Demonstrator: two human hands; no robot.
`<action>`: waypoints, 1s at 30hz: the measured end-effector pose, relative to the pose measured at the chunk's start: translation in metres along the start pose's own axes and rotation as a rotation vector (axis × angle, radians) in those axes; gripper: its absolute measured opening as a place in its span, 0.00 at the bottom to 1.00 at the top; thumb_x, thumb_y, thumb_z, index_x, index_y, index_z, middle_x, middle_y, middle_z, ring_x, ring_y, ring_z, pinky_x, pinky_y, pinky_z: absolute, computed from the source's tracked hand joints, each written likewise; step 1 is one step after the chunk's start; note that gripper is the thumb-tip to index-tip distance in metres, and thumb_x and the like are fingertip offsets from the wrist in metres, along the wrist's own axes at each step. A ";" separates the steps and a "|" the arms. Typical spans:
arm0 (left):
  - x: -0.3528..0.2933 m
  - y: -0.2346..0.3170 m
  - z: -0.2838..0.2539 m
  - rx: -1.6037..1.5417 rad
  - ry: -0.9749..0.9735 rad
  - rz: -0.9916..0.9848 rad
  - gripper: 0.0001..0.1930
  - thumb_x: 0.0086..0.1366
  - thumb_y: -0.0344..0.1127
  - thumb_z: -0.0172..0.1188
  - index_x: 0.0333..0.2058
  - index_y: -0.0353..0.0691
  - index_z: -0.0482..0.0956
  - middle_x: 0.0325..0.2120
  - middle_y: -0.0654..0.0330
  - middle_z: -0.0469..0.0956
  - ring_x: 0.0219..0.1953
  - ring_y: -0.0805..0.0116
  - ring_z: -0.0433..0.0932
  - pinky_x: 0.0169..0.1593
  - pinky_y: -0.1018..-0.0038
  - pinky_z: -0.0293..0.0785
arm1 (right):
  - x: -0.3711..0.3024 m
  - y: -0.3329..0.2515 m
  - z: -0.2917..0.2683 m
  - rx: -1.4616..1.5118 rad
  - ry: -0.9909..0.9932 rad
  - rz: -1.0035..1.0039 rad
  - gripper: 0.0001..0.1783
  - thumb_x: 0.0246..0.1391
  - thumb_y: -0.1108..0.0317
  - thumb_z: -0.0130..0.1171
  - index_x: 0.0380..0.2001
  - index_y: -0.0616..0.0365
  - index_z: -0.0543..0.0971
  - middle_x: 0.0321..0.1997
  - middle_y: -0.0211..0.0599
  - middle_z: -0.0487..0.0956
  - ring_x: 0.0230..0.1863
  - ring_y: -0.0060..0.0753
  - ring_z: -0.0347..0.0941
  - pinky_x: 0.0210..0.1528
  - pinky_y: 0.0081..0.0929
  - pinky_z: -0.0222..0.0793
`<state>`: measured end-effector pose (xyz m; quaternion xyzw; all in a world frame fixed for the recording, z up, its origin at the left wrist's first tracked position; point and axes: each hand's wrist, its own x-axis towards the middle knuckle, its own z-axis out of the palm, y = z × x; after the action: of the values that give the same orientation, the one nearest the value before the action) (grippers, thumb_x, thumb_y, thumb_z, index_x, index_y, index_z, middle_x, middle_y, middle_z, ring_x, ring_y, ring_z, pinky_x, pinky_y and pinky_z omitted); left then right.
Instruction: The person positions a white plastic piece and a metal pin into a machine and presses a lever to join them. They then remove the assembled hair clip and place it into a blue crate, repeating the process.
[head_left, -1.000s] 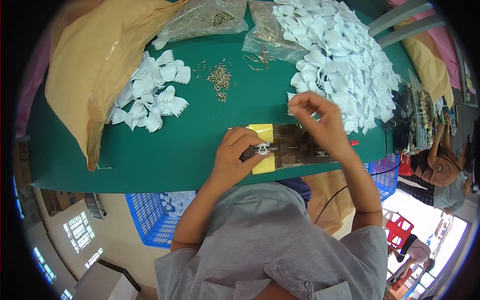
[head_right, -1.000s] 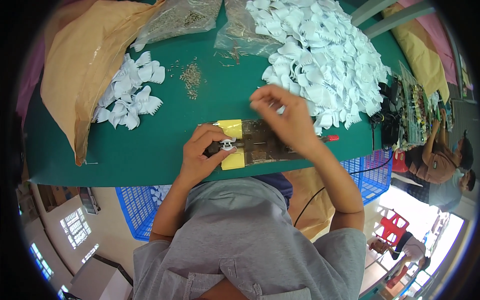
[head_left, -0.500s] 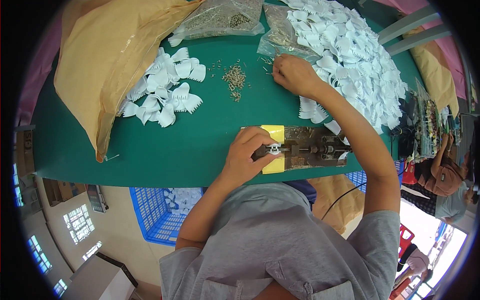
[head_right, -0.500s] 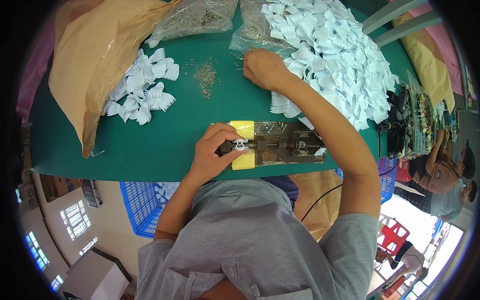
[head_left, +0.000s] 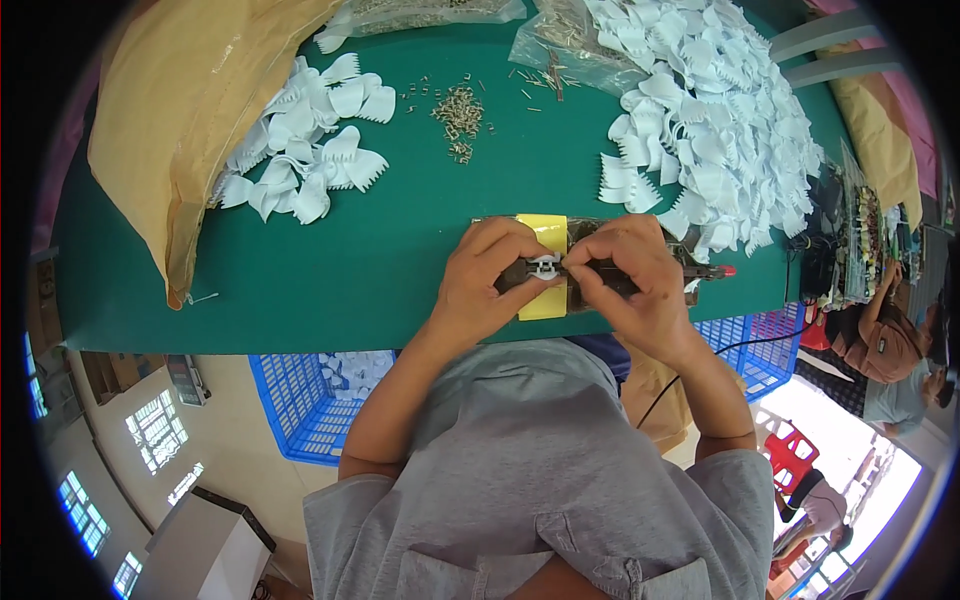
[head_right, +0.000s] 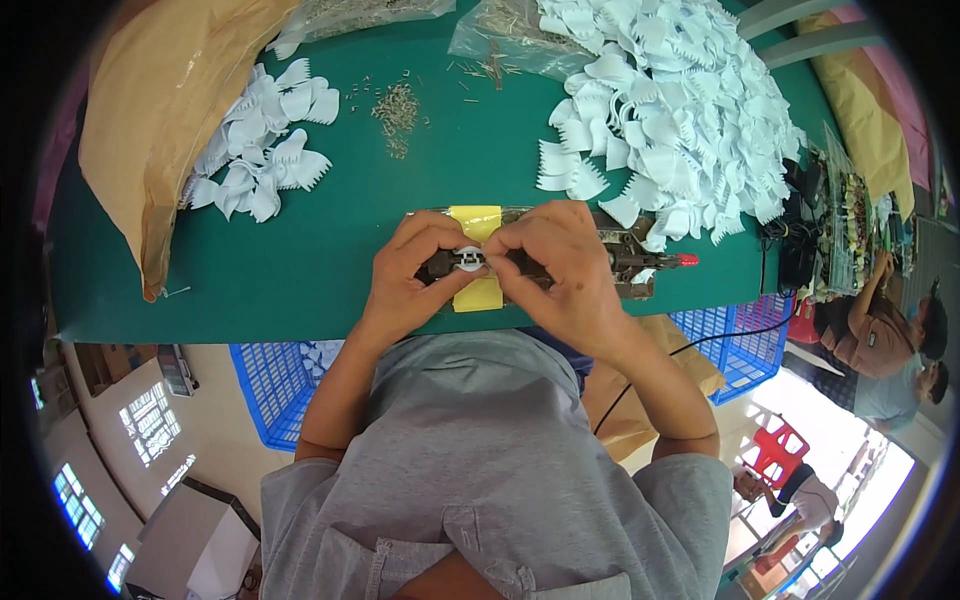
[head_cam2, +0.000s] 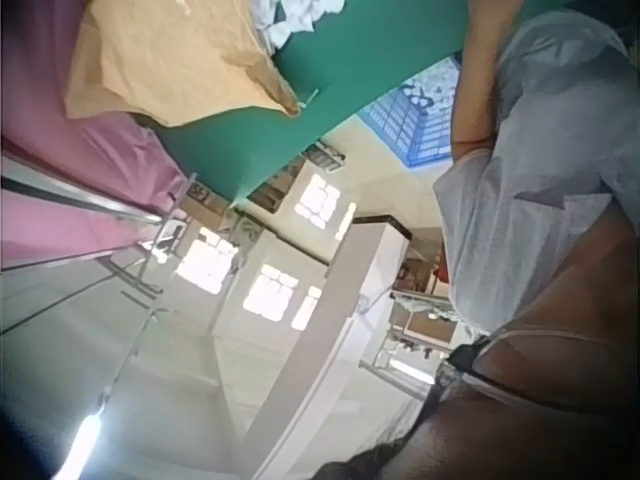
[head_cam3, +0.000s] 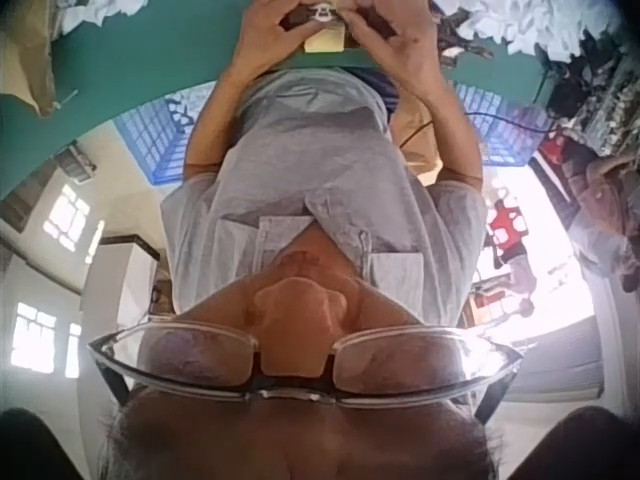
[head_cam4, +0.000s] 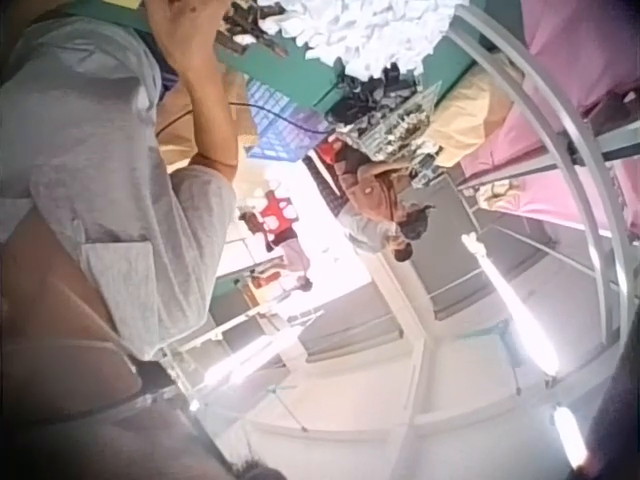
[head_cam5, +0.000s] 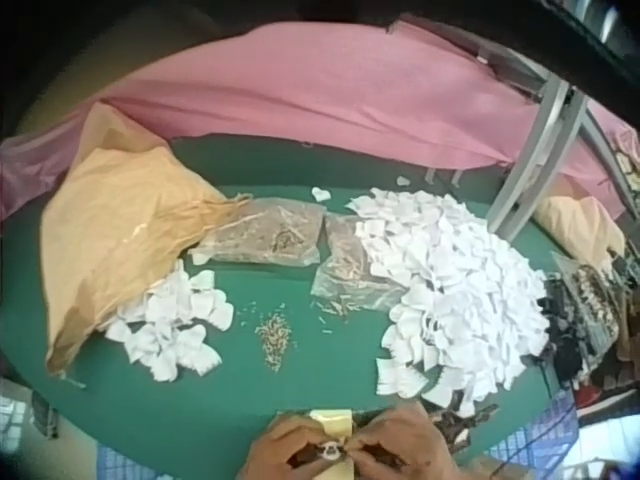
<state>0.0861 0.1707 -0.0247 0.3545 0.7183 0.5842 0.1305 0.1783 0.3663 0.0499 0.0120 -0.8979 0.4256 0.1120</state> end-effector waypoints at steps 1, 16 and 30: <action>0.000 0.000 0.000 0.001 -0.005 -0.003 0.15 0.55 0.33 0.78 0.39 0.41 0.83 0.41 0.60 0.80 0.46 0.56 0.78 0.50 0.63 0.74 | -0.003 -0.001 0.003 -0.040 0.038 -0.021 0.09 0.52 0.75 0.71 0.37 0.55 0.85 0.35 0.30 0.82 0.40 0.36 0.76 0.49 0.34 0.66; -0.001 -0.001 0.001 -0.003 -0.007 -0.003 0.15 0.54 0.30 0.77 0.40 0.41 0.83 0.41 0.61 0.80 0.44 0.59 0.78 0.47 0.66 0.74 | -0.023 0.001 0.024 -0.263 0.177 -0.050 0.12 0.50 0.74 0.71 0.39 0.53 0.84 0.44 0.28 0.85 0.49 0.39 0.76 0.54 0.40 0.64; 0.003 0.002 -0.002 0.055 -0.036 0.063 0.13 0.55 0.23 0.77 0.38 0.37 0.84 0.39 0.58 0.86 0.44 0.64 0.81 0.52 0.69 0.74 | -0.130 0.059 -0.053 -0.571 0.823 0.429 0.12 0.71 0.72 0.57 0.52 0.64 0.83 0.53 0.44 0.84 0.57 0.42 0.78 0.61 0.36 0.71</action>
<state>0.0831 0.1715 -0.0209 0.3910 0.7200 0.5617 0.1151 0.3082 0.4350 0.0102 -0.3700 -0.8420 0.1478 0.3637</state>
